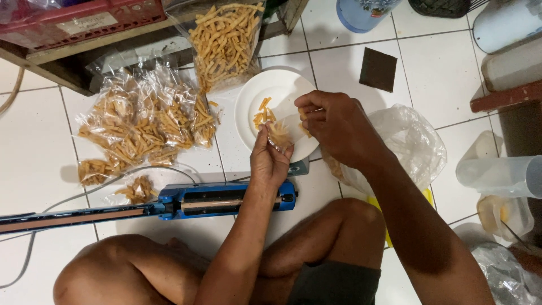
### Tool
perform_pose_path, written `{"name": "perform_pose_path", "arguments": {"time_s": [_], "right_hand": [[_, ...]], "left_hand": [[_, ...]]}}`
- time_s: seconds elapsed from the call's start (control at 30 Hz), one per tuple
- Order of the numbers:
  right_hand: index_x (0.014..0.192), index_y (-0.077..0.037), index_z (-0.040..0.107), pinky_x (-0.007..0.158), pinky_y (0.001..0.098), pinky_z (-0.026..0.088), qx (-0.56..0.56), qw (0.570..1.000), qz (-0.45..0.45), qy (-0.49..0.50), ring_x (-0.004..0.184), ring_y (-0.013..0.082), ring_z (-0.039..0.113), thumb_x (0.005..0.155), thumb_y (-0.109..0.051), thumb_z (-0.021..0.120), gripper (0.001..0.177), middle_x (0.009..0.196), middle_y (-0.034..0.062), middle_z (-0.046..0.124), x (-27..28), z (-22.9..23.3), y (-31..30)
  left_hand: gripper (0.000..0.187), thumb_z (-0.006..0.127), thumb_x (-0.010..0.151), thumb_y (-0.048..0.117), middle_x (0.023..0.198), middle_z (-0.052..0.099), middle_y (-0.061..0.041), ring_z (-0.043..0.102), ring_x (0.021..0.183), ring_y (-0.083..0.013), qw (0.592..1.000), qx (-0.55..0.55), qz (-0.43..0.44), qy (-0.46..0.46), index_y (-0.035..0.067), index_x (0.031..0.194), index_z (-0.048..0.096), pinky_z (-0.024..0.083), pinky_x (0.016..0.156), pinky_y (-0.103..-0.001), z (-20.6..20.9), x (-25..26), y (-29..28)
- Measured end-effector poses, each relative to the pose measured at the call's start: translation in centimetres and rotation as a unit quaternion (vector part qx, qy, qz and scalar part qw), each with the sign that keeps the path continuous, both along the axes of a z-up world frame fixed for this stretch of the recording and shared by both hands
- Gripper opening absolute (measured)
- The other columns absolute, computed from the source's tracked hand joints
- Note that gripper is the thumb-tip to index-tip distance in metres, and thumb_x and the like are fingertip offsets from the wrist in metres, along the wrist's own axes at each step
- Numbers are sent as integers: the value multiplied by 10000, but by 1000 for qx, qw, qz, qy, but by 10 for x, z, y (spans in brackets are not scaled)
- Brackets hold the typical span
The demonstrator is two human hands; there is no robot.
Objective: Packing small snacks into plastic bags and sealing them using a manual heat sealer while sitting on the floor.
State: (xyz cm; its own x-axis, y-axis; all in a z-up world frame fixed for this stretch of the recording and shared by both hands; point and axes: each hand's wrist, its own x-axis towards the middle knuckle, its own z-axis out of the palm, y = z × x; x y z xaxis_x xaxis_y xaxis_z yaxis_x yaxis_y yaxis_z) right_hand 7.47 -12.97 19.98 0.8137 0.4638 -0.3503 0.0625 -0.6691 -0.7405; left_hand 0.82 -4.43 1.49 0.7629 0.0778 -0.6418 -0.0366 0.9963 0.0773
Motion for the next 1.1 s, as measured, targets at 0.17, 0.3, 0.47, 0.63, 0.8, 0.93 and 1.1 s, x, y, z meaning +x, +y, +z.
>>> {"name": "perform_pose_path", "arguments": {"time_s": [0.17, 0.3, 0.47, 0.63, 0.8, 0.93, 1.1], "right_hand": [[1218, 32, 623, 894, 443, 559, -17, 999, 22, -30, 1044, 368, 687, 912, 90, 534, 324, 1102, 276, 646, -5, 13, 8], [1197, 28, 627, 873, 432, 559, 13, 999, 8, -42, 1048, 345, 676, 924, 94, 501, 308, 1095, 256, 655, -7, 14, 1], [1162, -31, 658, 796, 359, 570, -56, 991, 22, -117, 975, 292, 691, 906, 62, 574, 286, 1056, 181, 664, -8, 7, -5], [1047, -56, 703, 868, 509, 507, -117, 964, 95, -221, 1161, 391, 571, 862, -28, 681, 188, 1241, 199, 578, -34, 12, 4], [963, -94, 723, 946, 559, 453, -117, 937, 110, -310, 1291, 388, 483, 909, -59, 655, 94, 1340, 161, 540, -38, -5, 3], [961, -64, 724, 986, 533, 436, -90, 923, 175, -331, 1266, 385, 520, 913, -26, 653, 94, 1309, 191, 577, -33, -10, 13], [1035, -102, 700, 954, 527, 471, -6, 953, 187, -239, 1234, 382, 550, 950, -46, 578, 159, 1351, 158, 560, -35, -16, 24]], "left_hand": [[299, 723, 893, 397, 1100, 707, -54, 686, 1000, -210, 1000, -8, 1, 1, 193, 1108, 688, 576, 897, -398, 0, 2, -2], [346, 737, 889, 406, 1151, 687, -70, 666, 1051, -226, 1000, -26, 5, -6, 185, 1145, 669, 549, 947, -425, -7, 3, -5], [329, 719, 899, 394, 1126, 680, -64, 663, 1039, -225, 1000, -20, 6, -12, 184, 1147, 666, 554, 937, -417, -3, 3, -3], [326, 714, 902, 412, 1132, 682, -65, 663, 1046, -231, 999, -27, 8, -28, 198, 1143, 667, 561, 932, -421, 0, 2, 0], [441, 674, 908, 474, 1228, 656, -55, 612, 1153, -249, 999, -18, -13, -49, 203, 1252, 628, 479, 1031, -478, 20, -14, 5], [512, 685, 892, 461, 1216, 656, -97, 624, 1053, -222, 996, -49, -36, -72, 205, 1322, 577, 496, 1014, -456, 32, -21, 16], [448, 728, 873, 396, 1185, 684, -58, 641, 1001, -175, 997, -15, -44, -69, 198, 1262, 625, 517, 996, -418, 10, -40, 37]]}}
